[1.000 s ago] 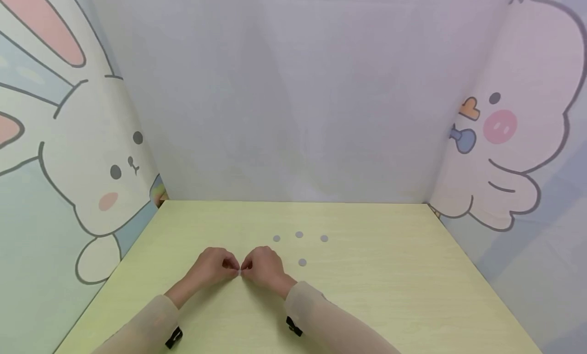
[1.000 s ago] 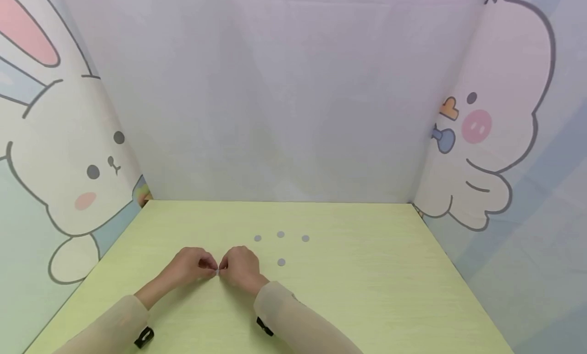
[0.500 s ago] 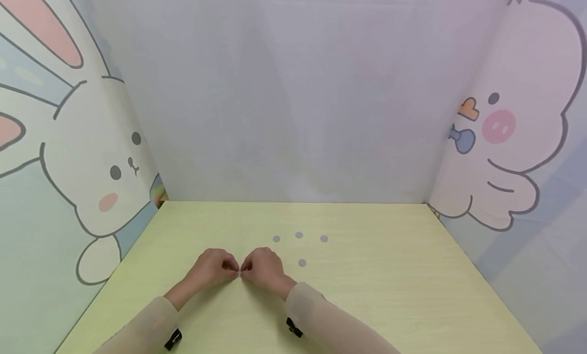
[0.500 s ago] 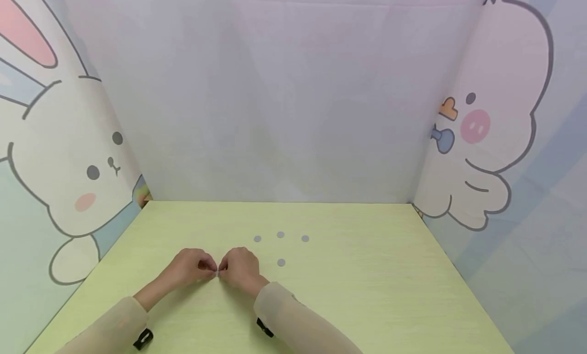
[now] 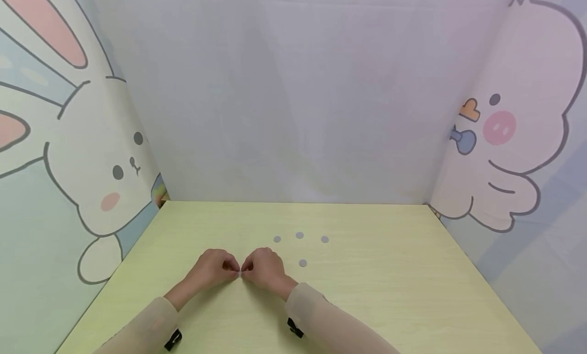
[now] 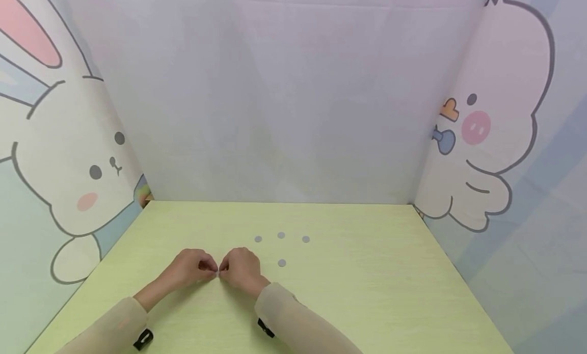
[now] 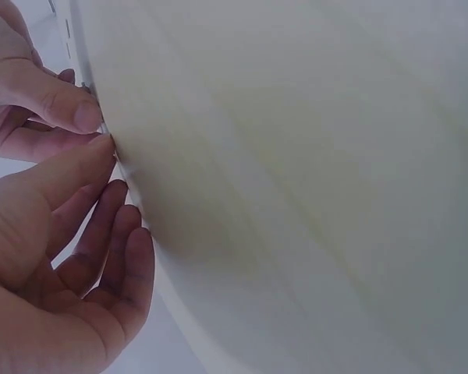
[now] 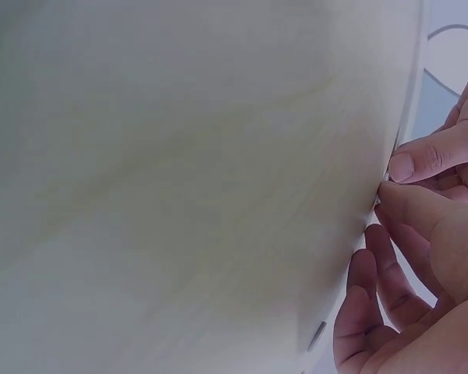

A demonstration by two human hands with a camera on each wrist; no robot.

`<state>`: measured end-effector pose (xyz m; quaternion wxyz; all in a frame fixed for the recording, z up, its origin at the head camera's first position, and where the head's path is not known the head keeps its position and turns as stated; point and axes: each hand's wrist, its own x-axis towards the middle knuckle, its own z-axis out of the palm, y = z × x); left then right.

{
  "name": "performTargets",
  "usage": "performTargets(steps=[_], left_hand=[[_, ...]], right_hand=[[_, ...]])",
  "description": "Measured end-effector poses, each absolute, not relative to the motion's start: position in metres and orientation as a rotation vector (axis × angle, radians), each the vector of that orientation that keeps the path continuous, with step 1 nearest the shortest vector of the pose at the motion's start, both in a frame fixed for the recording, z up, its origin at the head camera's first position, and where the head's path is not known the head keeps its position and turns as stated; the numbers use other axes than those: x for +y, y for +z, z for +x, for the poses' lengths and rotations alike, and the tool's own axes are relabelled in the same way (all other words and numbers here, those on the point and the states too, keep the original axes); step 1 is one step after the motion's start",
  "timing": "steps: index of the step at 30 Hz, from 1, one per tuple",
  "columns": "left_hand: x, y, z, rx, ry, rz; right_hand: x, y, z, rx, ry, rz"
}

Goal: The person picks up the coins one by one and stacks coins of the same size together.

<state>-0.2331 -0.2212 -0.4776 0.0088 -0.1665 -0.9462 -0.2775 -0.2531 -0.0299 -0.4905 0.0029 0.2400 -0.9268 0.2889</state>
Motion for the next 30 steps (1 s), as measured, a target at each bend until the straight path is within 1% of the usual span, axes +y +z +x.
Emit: performTargets(steps=[9,21,30], left_hand=[[-0.220,-0.479,-0.232,-2.962,-0.895,-0.467],[-0.220,-0.478,-0.231,-2.971,-0.901,-0.441],[-0.219,-0.478,-0.229,-2.969,-0.909,-0.428]], right_hand=[[-0.021,-0.488,-0.256,-2.895,0.952,0.792],[0.020,-0.477,-0.278,-2.868,0.987,0.711],[0.043,-0.477,-0.292,-2.884,1.002,0.728]])
